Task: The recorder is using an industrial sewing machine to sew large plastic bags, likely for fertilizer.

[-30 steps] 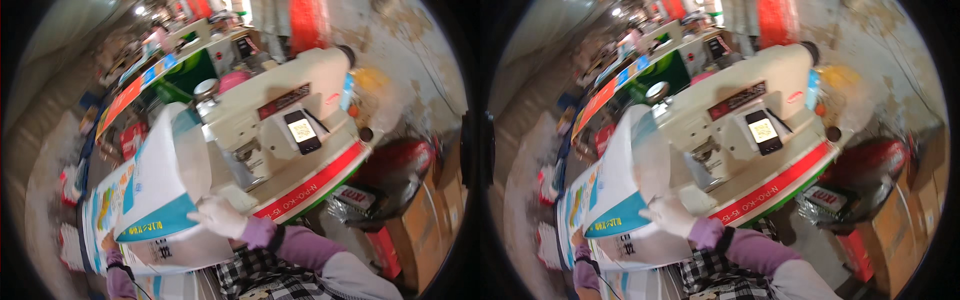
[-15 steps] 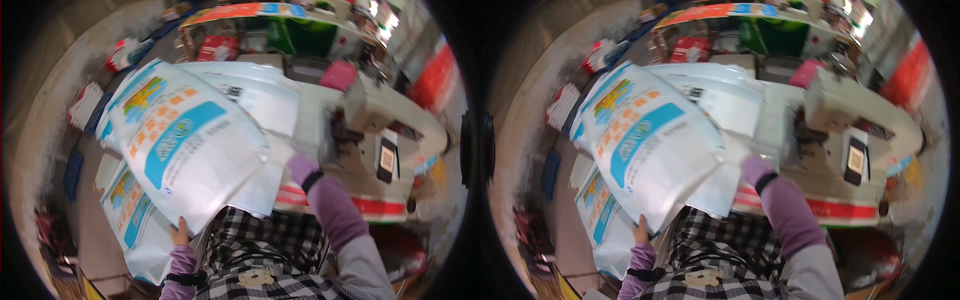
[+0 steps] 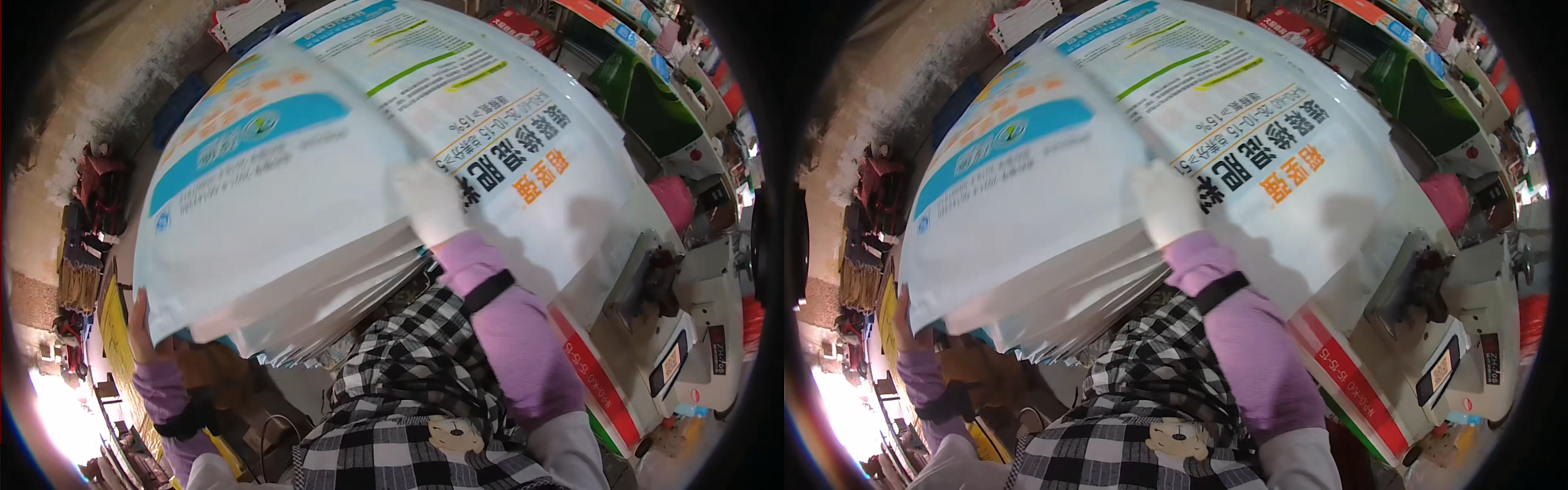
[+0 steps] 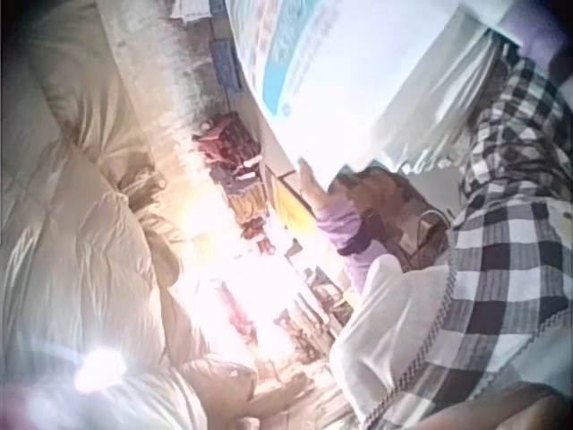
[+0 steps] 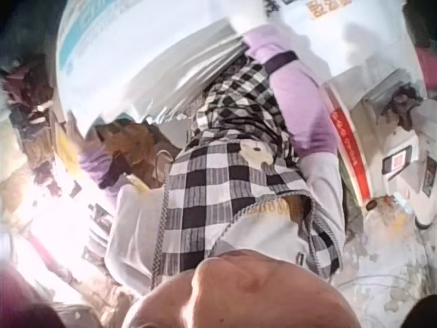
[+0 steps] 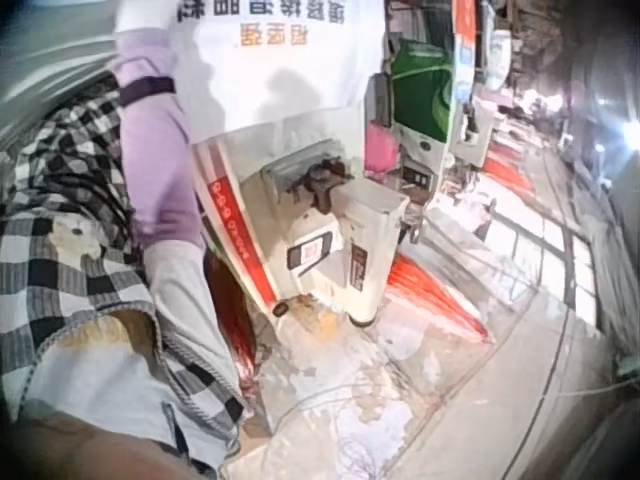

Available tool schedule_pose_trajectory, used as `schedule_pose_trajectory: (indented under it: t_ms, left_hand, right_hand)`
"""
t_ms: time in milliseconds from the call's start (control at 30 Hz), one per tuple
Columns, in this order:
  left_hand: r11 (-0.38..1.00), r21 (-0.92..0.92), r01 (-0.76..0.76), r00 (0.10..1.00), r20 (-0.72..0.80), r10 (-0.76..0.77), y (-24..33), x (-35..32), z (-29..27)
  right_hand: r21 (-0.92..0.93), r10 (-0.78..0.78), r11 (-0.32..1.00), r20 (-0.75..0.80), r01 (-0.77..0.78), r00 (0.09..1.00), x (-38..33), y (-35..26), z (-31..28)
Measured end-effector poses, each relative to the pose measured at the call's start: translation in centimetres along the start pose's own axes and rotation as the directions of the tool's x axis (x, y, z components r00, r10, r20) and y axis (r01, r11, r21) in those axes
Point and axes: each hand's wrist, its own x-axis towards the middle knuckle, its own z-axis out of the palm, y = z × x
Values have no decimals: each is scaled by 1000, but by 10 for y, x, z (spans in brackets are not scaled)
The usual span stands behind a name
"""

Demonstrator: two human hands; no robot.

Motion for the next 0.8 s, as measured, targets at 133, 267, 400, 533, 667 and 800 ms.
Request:
schedule_pose_trajectory:
  t_ms: [133,267,400,533,667,800]
  left_hand:
    - [811,575,104,993,-112,-47,-10,-27,-1]
    - [867,408,287,945,26,-326,-85,-32,43]
    - [410,898,160,977,-84,-197,-254,-52,-86]
    - [853,236,466,878,-240,-413,-308,-75,-64]
    - [884,105,455,890,-96,-446,-311,-60,-41]
    - [860,345,376,925,-92,-368,-319,-37,-86]
  right_hand:
    - [86,153,980,258,-180,954,-28,-45,92]
    - [-284,302,930,231,-232,925,-87,13,134]
    - [-305,264,927,120,-218,957,-104,-14,163]
    - [-13,351,933,267,-361,898,-128,-20,139]
    - [19,425,899,208,-438,881,-137,-8,120]
    - [35,445,885,236,-465,864,-147,-30,115]
